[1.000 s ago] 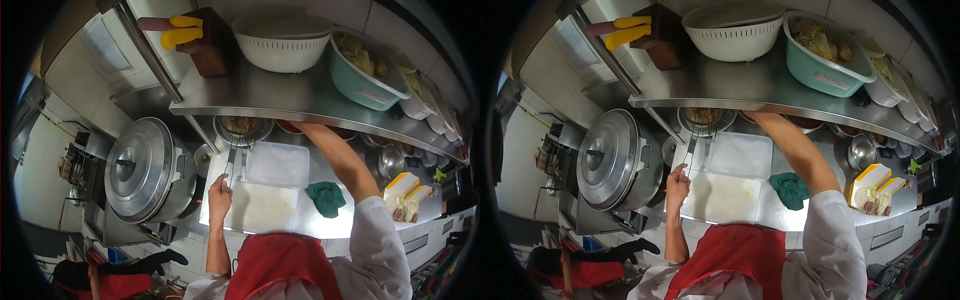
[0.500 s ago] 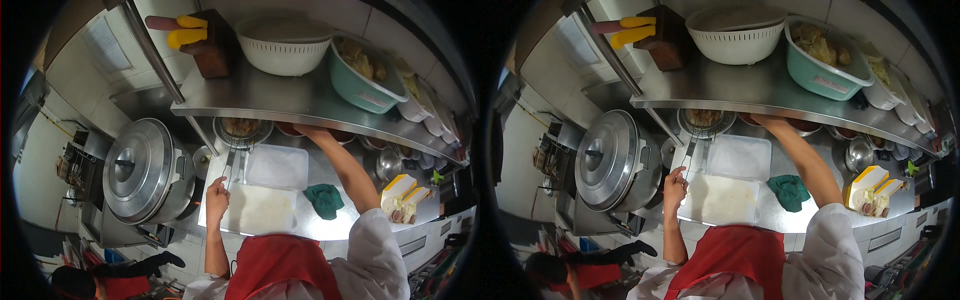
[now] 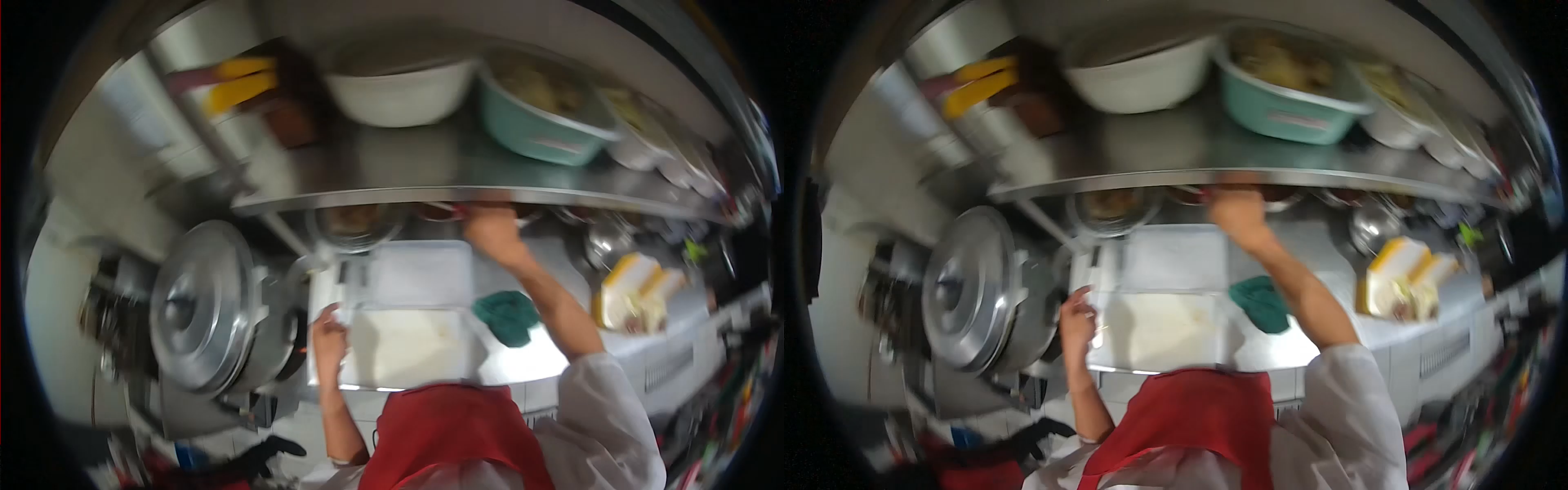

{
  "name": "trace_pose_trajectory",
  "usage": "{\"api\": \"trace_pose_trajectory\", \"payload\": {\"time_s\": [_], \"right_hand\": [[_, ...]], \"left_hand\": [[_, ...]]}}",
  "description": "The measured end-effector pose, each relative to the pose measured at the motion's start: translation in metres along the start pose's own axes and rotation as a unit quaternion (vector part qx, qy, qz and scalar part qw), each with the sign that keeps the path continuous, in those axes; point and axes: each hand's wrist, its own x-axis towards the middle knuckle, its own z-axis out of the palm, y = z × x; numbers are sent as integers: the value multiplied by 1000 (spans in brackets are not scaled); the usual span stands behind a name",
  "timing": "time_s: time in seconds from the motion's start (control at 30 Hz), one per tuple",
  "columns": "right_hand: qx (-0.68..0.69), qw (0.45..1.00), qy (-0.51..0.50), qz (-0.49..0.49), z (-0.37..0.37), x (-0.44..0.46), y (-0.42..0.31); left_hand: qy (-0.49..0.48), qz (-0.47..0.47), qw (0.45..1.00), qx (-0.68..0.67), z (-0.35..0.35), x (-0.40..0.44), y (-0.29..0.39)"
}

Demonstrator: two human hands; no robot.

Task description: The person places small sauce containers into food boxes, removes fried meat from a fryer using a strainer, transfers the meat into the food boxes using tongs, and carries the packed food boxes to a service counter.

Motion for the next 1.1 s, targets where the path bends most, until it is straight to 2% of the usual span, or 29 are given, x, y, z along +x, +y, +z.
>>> {"api": "trace_pose_trajectory", "payload": {"time_s": [0.07, 0.1, 0.13, 0.2, 0.23, 0.27, 0.3, 0.43, 0.5, 0.53, 0.6, 0.83, 0.93, 1.0, 1.03, 1.1], "right_hand": [[2, 989, -74, 124, -50, -35, -3], [16, 976, -99, 192, -76, -62, 8], [24, 965, -67, 252, -98, -107, 30], [42, 942, 14, 332, -136, -186, 55], [-10, 905, -19, 425, -151, -230, 77], [-3, 880, 8, 475, -171, -277, 97], [-68, 834, -13, 547, -193, -315, 113], [-186, 708, 12, 681, -236, -432, 181], [-184, 688, -16, 702, -238, -468, 216], [-182, 679, -30, 711, -235, -479, 231], [-173, 682, -56, 708, -230, -491, 256], [-137, 654, -82, 740, -233, -505, 292], [-110, 679, -60, 724, -256, -495, 280], [-62, 708, -14, 703, -275, -476, 256], [-47, 742, -7, 669, -284, -459, 236], [1, 829, -22, 559, -293, -400, 192]], "left_hand": [[-16, -72, 997, -8, -4, -1, 15], [-10, -27, 999, 17, -8, 7, -19], [-34, -68, 995, -59, -4, 2, 7], [-14, -95, 991, -97, -5, 10, -21], [-8, -105, 987, -120, -5, 14, -24], [-1, -137, 986, -91, 4, 4, 13], [10, -167, 984, -60, 12, -8, 44], [12, -160, 985, -62, 1, 11, 6], [15, -139, 988, -61, 2, 18, -6], [18, -138, 990, 0, 6, 11, 11], [11, -138, 990, -9, 0, 18, 0], [-1, -130, 991, -21, -3, 15, 3], [4, -140, 990, -23, -2, 9, 9], [40, -116, 989, -88, -9, 38, -38], [64, -102, 986, -117, -14, 47, -62], [-19, -96, 987, -131, -25, 37, -69]]}}
